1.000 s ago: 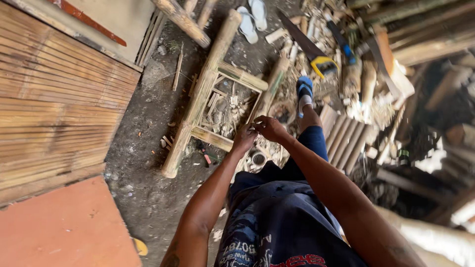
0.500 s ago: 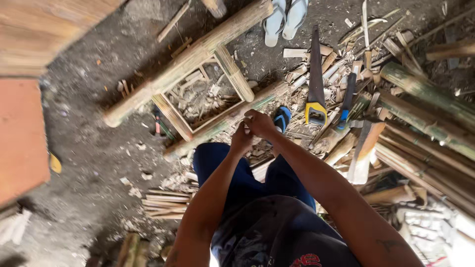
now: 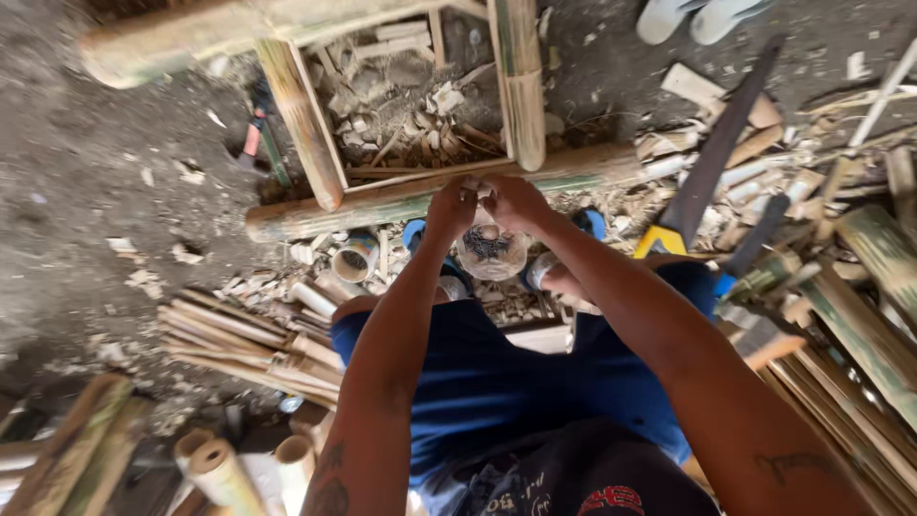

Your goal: The person assembles a bamboo frame by hammering nails into bamboo slats. They use a hammer to secure the pieces and occasionally adjust the frame's position. The person also picks up and stacks bamboo pieces from the ground.

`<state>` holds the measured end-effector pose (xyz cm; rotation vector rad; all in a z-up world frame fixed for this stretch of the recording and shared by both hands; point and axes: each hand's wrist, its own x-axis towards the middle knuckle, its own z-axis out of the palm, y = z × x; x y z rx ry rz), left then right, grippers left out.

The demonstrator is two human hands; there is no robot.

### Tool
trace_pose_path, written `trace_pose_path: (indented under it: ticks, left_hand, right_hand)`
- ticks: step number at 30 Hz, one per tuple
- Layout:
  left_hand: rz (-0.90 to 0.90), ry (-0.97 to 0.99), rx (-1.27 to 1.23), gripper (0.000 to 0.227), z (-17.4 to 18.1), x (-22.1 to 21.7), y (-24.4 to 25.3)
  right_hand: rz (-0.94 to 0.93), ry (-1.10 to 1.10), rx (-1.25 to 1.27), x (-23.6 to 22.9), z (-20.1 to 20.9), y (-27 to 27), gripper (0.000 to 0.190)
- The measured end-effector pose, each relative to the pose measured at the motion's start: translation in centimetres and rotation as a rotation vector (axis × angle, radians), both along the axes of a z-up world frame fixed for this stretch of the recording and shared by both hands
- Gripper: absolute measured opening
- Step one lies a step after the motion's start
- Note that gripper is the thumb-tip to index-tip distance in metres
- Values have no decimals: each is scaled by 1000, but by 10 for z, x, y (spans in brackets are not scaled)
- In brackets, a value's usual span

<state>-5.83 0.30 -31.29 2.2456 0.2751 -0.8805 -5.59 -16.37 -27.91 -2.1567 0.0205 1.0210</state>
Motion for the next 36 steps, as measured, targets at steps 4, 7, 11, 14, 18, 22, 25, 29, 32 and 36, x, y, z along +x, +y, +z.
trace_pose_path:
  ticks: [4,7,11,14,18,22,25,29,32,36]
  left_hand:
    - [-168,-69,-2,39,-122,-8,20]
    - [-294,-21,-61,41,-187,-6,38]
    - [-403,-13,-267,33,-231,2,55]
    - [-301,-240,-136,36,-235,16,63]
    - [-86,-424,-49,39,-220,-16,65]
    - [-404,-350,117,36,-187,-60,52]
    - [-593,-273,171,41,-142,-45,28]
    - [-441,-294,45,41,-77,-30,-30]
    - [-378,-409,-203,40,-40,-23,-98]
    - [-535,-1098,-433,27,-7,-7,-198]
  right_hand:
    - [455,84,-142,6,-129,28,49]
    - [732,184,-100,2,-197,42,53]
    - [890,189,-55,-26,-243,39,41]
    - [985,-15,-128,-38,-252,41,32]
    - [941,-443,-342,-77,-236,50,23]
    - [586,-223,-346,-106,-182,49,37]
    - [459,-120,-399,-93,-120,25,25]
    - [461,-318,-456,-80,-38,-57,39]
    - [284,-333,-500,-71,16,-127,37]
    - [227,-508,-631,-82,63,-249,31]
